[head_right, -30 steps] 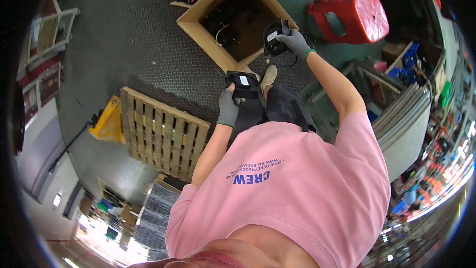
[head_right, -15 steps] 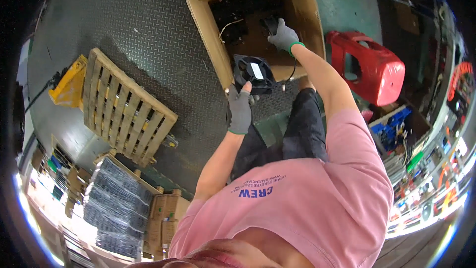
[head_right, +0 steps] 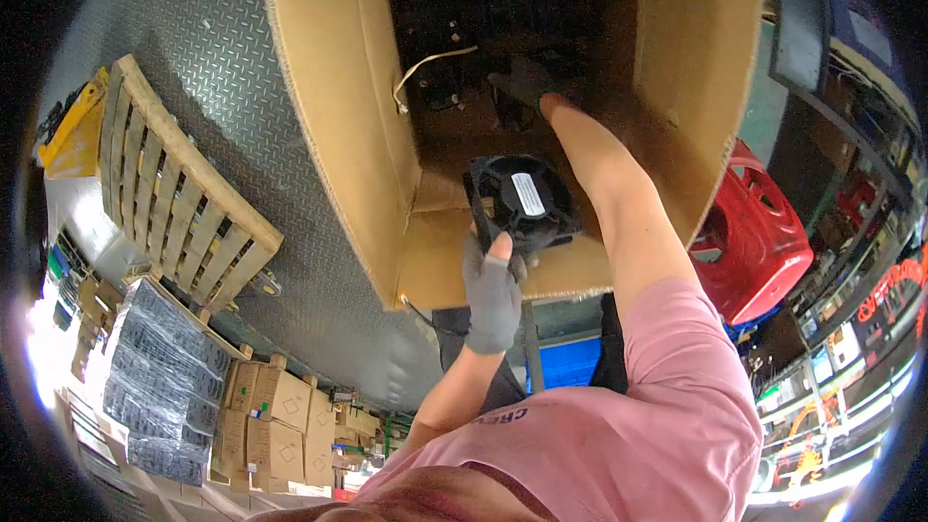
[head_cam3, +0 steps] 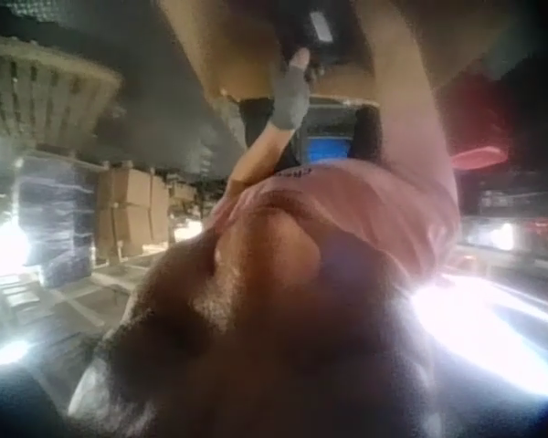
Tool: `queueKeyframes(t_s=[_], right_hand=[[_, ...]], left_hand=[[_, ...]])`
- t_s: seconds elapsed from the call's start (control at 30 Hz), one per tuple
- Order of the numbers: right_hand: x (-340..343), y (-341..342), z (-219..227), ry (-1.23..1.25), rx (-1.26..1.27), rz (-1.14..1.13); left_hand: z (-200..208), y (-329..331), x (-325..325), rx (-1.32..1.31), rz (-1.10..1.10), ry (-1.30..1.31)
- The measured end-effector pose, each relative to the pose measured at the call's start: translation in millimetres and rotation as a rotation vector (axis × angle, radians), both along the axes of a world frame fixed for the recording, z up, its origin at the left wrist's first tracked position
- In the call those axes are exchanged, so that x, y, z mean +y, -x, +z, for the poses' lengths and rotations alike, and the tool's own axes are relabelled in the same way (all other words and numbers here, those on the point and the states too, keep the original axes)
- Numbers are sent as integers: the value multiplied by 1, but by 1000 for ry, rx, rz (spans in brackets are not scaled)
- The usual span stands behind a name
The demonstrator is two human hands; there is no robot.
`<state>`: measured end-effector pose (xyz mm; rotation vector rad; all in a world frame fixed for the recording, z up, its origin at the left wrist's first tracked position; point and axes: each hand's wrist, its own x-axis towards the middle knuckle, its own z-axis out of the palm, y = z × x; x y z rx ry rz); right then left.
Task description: The person assembles cooling fans by securing them into metal casings with screws, using an electric screwdriver.
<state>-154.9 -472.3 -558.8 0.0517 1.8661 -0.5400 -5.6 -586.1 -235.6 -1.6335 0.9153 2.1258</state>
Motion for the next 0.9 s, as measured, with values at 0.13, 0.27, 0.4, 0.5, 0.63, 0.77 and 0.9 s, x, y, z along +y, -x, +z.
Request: queueKeyframes(t_s=[0.13, 0.27, 0.4, 0.5, 0.63, 0.77, 0.9], right_hand=[[19, 1, -65, 206, 349, -309], [3, -14, -59, 250, 252, -502], [-17, -31, -20, 258, 335, -570], [-2, -35, -37, 109, 214, -614], [6, -36, -62, 205, 107, -659], [26, -26, -66, 427, 102, -769], [-6, -39, -8, 281, 198, -541]], left_hand=[[-9, 1, 9, 41, -46, -81], [-10, 4, 0, 2, -65, -81], [-13, 2, -3, -39, -61, -70], [-14, 3, 1, -28, -61, -71], [-15, 4, 0, -75, -41, -97], [-24, 1, 4, -12, -25, -129], [-23, 4, -8, -58, 18, -27]])
